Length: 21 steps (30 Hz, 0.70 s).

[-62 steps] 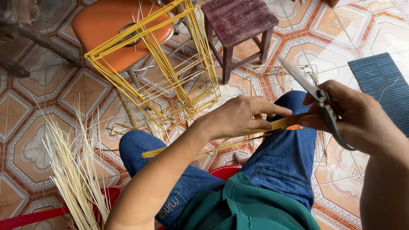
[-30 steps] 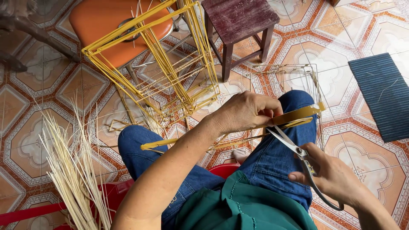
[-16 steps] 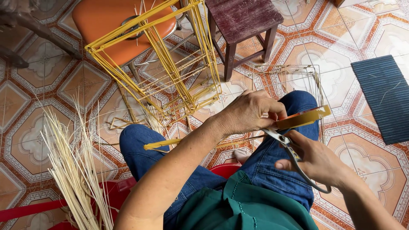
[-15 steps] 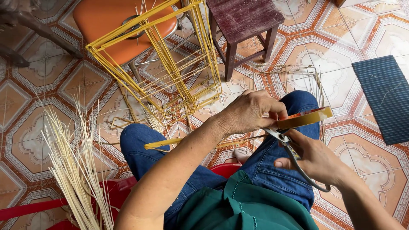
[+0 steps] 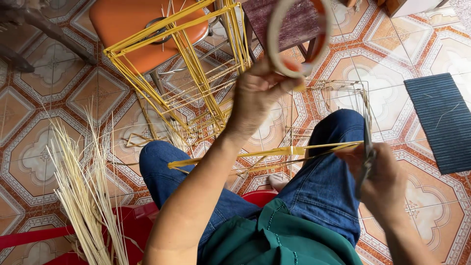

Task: Assembling and securing a yellow-painted bamboo or wood frame using a tape roll and scissors.

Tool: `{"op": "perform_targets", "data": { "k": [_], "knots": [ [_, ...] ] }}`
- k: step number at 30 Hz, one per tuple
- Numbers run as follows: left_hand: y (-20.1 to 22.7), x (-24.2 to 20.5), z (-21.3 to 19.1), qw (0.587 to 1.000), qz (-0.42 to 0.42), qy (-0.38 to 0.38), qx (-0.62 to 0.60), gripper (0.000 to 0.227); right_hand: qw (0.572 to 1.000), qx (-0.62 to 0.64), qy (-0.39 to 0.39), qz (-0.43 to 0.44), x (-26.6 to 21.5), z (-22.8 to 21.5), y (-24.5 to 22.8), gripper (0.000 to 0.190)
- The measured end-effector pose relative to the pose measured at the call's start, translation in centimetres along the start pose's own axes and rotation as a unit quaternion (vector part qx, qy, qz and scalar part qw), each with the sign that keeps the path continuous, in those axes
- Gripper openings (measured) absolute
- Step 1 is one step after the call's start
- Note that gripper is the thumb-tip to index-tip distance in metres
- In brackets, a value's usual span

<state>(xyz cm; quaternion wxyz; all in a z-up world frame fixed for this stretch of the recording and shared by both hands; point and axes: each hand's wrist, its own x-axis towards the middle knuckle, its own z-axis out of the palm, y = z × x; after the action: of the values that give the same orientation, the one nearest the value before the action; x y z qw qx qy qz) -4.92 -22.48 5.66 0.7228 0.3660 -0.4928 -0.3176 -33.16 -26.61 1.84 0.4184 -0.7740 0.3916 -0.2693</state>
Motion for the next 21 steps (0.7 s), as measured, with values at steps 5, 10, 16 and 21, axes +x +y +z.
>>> {"op": "perform_targets", "data": {
  "k": [5,10,16,21],
  "knots": [
    [4.0,-1.8,-2.8,0.988,0.033,0.142,-0.048,0.021,0.959,-0.033,-0.040,-0.277,1.9,5.1,-4.5,0.054],
    [7.9,-6.7,-6.5,0.969,0.074,0.237,0.017,0.022,0.915,-0.164,-0.153,-0.335,5.9,6.9,-3.3,0.049],
    [10.7,-15.1,-10.2,0.936,0.073,0.344,0.038,0.022,0.875,-0.239,-0.219,-0.360,7.9,6.2,-2.2,0.033],
    [10.4,-22.1,-10.9,0.919,0.084,0.386,0.006,0.020,0.898,-0.244,-0.166,-0.327,9.5,6.7,-3.7,0.032]
  ]
}}
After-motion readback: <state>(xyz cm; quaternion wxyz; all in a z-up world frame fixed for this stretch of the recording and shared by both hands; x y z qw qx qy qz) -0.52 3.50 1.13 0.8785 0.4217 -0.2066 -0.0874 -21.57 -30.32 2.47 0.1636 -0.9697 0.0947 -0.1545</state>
